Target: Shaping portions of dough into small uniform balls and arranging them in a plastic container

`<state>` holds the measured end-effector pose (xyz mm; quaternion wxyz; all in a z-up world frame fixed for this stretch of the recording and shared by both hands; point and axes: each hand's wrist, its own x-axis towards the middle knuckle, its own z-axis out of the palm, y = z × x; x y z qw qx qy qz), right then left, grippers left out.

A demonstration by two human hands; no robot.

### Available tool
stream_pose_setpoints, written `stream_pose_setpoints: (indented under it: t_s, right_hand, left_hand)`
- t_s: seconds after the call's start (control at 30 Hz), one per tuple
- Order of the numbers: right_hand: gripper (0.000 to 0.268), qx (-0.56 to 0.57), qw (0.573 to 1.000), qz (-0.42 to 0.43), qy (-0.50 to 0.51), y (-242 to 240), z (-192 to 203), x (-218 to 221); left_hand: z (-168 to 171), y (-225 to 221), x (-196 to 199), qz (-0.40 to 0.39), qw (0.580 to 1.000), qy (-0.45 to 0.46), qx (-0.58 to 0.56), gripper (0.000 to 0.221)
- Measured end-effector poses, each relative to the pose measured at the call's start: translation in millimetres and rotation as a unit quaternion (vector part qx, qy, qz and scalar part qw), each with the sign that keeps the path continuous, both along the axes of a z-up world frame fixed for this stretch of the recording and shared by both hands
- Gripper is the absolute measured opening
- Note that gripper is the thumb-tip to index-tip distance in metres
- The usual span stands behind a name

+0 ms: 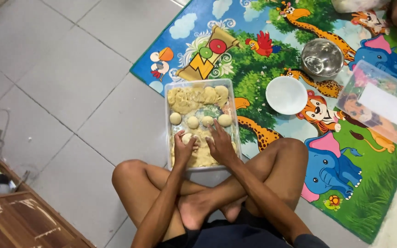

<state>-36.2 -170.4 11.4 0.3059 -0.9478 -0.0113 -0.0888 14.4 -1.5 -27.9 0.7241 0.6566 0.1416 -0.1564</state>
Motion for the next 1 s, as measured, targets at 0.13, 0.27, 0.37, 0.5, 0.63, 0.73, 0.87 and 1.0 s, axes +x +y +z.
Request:
stream_pose_setpoints:
  t_s: [0.13,0.27,0.37,0.5,0.63,0.73,0.87,1.0]
  right_hand:
    - [0.065,-0.048,0.993,0.038,0.097,-5,-29,-9]
    - [0.085,-0.026,0.988,0.038,0.148,0,-6,-5]
    - [0.086,-0.166,0.959,0.086,0.212,-11,-38,-13]
    - [0.083,-0.110,0.971,0.035,0.209,-7,-27,-21]
    - [0.072,-0.141,0.973,0.041,0.180,-5,-18,-32]
    - [0.072,-0.164,0.964,0.053,0.204,-4,-15,-27]
    - [0.080,-0.157,0.963,0.057,0.213,1,-12,-34]
    - [0.073,-0.144,0.969,0.058,0.192,-10,-12,-32]
  left_hand:
    - [-6,2,2,-0.055,0.994,0.036,0.093,0.047]
    - [22,9,-7,-0.206,0.934,-0.067,0.284,0.036]
    - [4,14,-6,-0.245,0.912,-0.086,0.319,0.033]
    - [-2,20,-8,-0.245,0.914,-0.070,0.315,0.037]
    - [31,17,-28,-0.232,0.925,-0.072,0.294,0.040]
    - [43,12,-27,-0.183,0.948,-0.051,0.254,0.041]
    - [38,10,-36,-0.147,0.962,0.004,0.230,0.045]
    - [6,8,-29,-0.126,0.971,0.029,0.202,0.051]
